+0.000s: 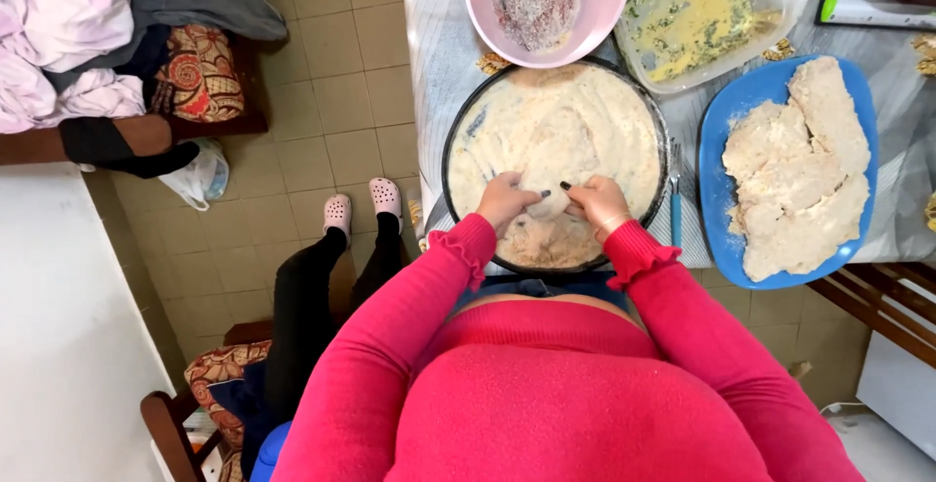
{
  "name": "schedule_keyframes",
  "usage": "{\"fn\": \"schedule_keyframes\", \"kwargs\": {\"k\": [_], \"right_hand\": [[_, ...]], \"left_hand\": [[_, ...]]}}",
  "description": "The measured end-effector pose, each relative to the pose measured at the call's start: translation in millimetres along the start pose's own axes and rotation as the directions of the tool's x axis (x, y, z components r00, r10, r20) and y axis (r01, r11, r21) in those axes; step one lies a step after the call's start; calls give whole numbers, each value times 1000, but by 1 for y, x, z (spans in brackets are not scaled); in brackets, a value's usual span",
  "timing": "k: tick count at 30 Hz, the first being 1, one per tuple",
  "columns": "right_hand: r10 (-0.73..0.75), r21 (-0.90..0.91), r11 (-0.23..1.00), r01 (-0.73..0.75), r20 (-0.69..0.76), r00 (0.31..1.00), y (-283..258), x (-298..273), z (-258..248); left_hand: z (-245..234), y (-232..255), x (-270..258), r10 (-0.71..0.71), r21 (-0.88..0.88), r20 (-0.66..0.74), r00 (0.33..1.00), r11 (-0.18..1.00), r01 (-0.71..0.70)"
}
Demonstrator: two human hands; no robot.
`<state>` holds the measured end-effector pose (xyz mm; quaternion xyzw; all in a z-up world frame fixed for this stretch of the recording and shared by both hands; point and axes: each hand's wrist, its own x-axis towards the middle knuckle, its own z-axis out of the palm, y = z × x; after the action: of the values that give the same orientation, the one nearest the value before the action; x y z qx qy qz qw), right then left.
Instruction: Breading pieces of chicken using flour and egg wash on a table.
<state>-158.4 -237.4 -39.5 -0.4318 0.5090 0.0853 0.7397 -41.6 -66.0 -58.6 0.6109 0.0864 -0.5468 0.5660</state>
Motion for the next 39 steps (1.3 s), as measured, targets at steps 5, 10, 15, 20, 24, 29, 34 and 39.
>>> {"fn": "schedule_keyframes", "kwargs": {"k": [5,10,15,20,24,29,34,39], "right_hand": [[-46,12,999,46,-6,999,-9,15,-5],[-370,-562,748,355,91,925,-22,17,-38],[-700,-734,314,602,250,669,-64,15,-54],[-711,-695,197,691,384,589,-64,33,-56],[-565,-699,263,665,447,693,-33,20,-67],[-356,-684,322,655,554,753,-19,-34,-47],[-457,-627,136,767,647,610,-21,-80,-26],[-502,-637,77,767,640,582,5,-78,-2]], "left_hand": [[7,13,1,45,-43,-130,990,998,-51],[12,9,-11,-127,-205,-155,980,974,94],[23,-1,-15,30,-294,-192,981,952,-86],[32,6,-36,58,-366,-233,971,920,-143],[38,-3,-33,59,-350,-271,961,924,-155],[39,-7,-21,35,-344,-349,936,925,-163],[31,-10,-24,112,-78,-405,907,985,-157],[22,-10,-67,609,684,-457,648,706,-182]]}}
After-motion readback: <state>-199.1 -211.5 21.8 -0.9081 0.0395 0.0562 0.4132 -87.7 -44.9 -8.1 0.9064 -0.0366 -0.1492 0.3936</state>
